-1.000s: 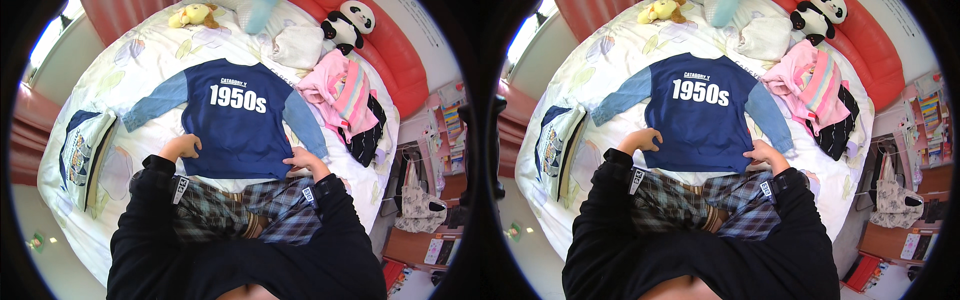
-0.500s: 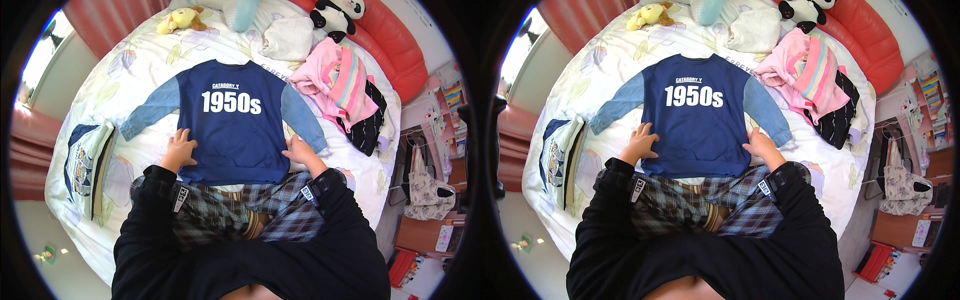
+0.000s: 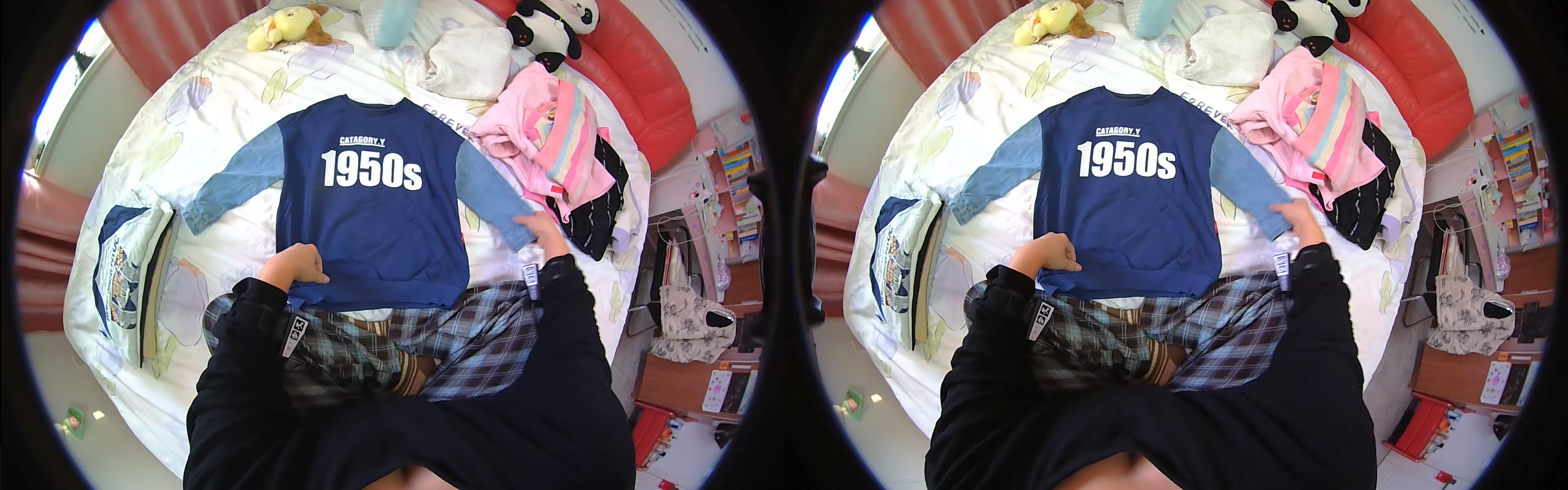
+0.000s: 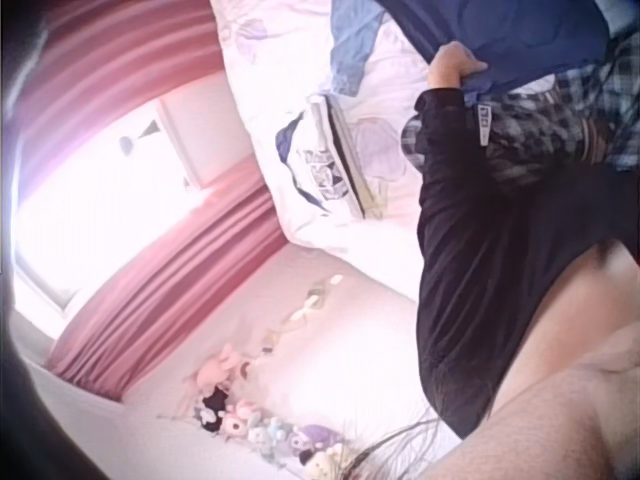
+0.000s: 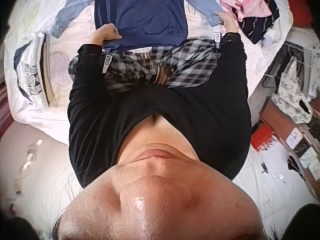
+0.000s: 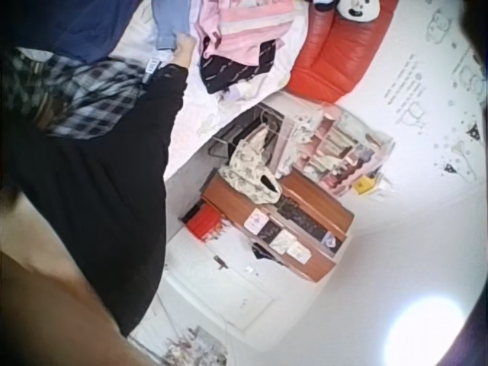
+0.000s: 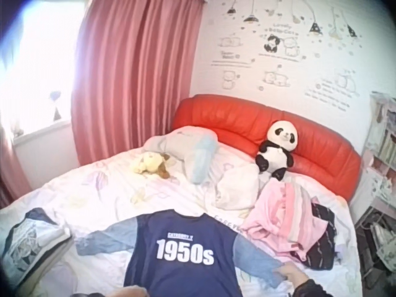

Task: The person sits on a bed and folds several garments by hand. They unfold and smooth each item, fold sleeves and sides, then stack the folded clothes on the bed.

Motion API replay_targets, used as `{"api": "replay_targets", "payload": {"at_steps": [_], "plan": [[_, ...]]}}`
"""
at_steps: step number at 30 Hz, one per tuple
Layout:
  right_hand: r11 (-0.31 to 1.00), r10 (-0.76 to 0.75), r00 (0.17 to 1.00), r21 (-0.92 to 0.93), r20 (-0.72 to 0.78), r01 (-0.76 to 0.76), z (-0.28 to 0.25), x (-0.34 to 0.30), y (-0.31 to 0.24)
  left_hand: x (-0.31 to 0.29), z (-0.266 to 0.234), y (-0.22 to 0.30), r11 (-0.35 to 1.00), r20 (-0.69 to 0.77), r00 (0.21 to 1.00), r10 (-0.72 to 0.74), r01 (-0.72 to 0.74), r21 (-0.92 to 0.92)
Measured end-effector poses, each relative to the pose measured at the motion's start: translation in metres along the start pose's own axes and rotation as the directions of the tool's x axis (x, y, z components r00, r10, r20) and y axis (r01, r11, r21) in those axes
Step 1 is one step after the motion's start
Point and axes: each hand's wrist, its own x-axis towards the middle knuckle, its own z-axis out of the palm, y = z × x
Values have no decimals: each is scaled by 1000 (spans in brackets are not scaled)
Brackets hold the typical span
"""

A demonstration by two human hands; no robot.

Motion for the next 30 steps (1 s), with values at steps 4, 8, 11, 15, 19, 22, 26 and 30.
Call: {"api": "replay_targets", "payload": {"at_steps": [4, 8, 11, 15, 19, 22, 26, 30], "plan": [[969, -244, 934, -95, -261, 227, -67, 6, -39, 0, 0, -3, 1000, 23, 1000, -7, 8, -14], [777, -540, 788, -536, -295, 331, -107, 9, -73, 6, -1, -5, 1000, 36, 999, 24, -24, -1], [666, -609, 764, -662, -216, 344, -105, 9, -101, 7, -1, -7, 1000, 38, 999, 22, -21, -23], [843, -404, 908, -429, -111, 323, -86, -24, -135, 5, 0, -9, 997, 15, 999, 44, -43, -66], [599, -617, 787, -649, 0, 469, -37, -78, -184, 5, -3, -9, 996, 30, 999, 45, -42, -81], [604, -661, 672, -295, 335, 741, 5, -129, -215, 6, -4, -10, 995, 33, 998, 53, -49, -88], [582, -760, 428, 218, 490, 784, 41, -165, -230, 6, -1, -15, 990, 9, 997, 79, -77, -117], [747, -627, 704, -1, 333, 665, 51, -145, -216, 7, -1, -19, 989, -31, 997, 74, -77, -125]]}}
